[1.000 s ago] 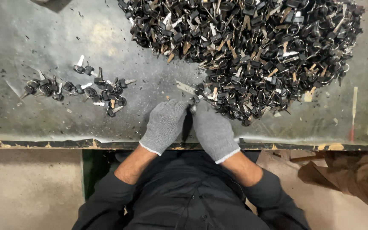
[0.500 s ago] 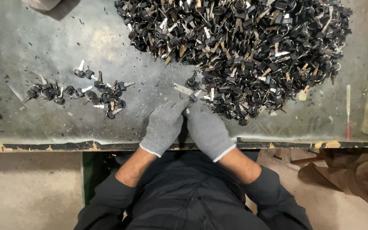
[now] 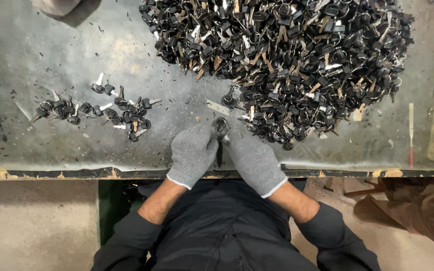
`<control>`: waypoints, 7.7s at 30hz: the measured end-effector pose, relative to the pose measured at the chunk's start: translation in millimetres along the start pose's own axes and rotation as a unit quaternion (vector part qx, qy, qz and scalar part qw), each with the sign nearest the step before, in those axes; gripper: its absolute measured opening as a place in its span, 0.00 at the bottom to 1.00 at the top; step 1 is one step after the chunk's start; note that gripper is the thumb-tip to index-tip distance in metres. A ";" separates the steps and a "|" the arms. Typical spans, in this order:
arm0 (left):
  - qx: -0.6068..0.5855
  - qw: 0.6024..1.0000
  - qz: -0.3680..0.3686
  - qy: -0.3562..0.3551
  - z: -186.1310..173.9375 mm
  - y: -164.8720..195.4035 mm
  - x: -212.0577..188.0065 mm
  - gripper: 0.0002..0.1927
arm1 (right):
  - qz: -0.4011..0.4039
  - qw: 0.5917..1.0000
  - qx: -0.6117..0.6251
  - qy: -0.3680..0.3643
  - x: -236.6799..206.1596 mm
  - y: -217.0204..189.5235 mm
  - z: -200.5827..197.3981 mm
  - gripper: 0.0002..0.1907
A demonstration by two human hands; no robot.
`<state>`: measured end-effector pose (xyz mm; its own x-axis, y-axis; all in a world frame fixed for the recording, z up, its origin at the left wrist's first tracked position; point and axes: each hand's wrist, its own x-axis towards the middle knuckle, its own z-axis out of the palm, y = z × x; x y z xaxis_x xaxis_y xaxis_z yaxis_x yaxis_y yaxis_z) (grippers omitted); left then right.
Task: The person, wearing gray gloves, picks keys one at a time from a large pile on the work table and places selected keys onto a growing group on the left side of the table. The sorting continues steadily throughout the clip, with the sorted group gradually increasing in size.
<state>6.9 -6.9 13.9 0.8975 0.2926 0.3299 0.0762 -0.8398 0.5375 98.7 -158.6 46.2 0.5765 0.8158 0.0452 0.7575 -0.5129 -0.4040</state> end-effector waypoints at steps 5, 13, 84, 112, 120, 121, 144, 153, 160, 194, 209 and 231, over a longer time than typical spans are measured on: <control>-0.010 1.000 0.002 -0.008 -1.1 0.8 -3.3 0.05 | 0.064 0.988 0.026 -0.140 8.9 1.3 -6.2 0.21; -0.009 1.000 0.000 -0.013 -1.8 -1.5 0.3 0.05 | 0.129 0.983 -0.025 -0.128 15.4 2.3 -0.4 0.15; 0.023 0.994 0.022 -0.101 6.9 -11.2 9.1 0.12 | 0.110 0.977 0.017 -0.183 27.3 5.2 -2.7 0.16; -0.085 0.994 0.001 -0.069 -8.3 -5.3 14.7 0.19 | 0.034 0.995 -0.042 -0.078 18.5 2.0 -3.4 0.21; -0.109 0.993 -0.021 -0.046 -12.9 -3.0 17.3 0.20 | -0.026 0.990 -0.133 -0.023 2.9 8.6 2.0 0.33; -0.105 0.992 -0.028 -0.059 -12.7 -2.5 16.6 0.21 | -0.021 0.989 -0.141 -0.040 0.3 5.7 5.9 0.29; -0.074 0.990 -0.053 -0.104 -7.7 -2.0 18.4 0.23 | 0.085 0.993 -0.059 -0.054 18.6 -2.2 4.5 0.18; -0.048 0.996 -0.014 -0.071 -5.0 -6.8 13.7 0.23 | 0.046 0.998 0.029 -0.026 25.3 0.9 -7.5 0.16; 0.034 0.999 -0.025 -0.012 1.8 -4.1 7.2 0.20 | 0.058 0.987 0.127 -0.084 21.1 11.6 -6.5 0.17; 0.086 0.996 0.020 -0.014 3.7 4.3 -5.9 0.07 | 0.141 0.976 0.002 -0.167 19.4 -0.4 -8.1 0.19; 0.004 0.964 0.143 -0.225 -14.6 -11.2 76.4 0.13 | 0.038 0.980 0.037 -0.190 7.1 -5.6 -14.7 0.17; -0.062 0.979 -0.168 -0.094 -11.8 -0.9 23.6 0.21 | -0.002 0.998 0.061 0.017 2.9 2.1 -7.6 0.16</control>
<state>22.9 6.2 30.3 0.8957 0.4439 -0.0236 0.3376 -0.6449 0.6857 104.3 -159.3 52.4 0.5857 0.8069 0.0765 0.7176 -0.4723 -0.5119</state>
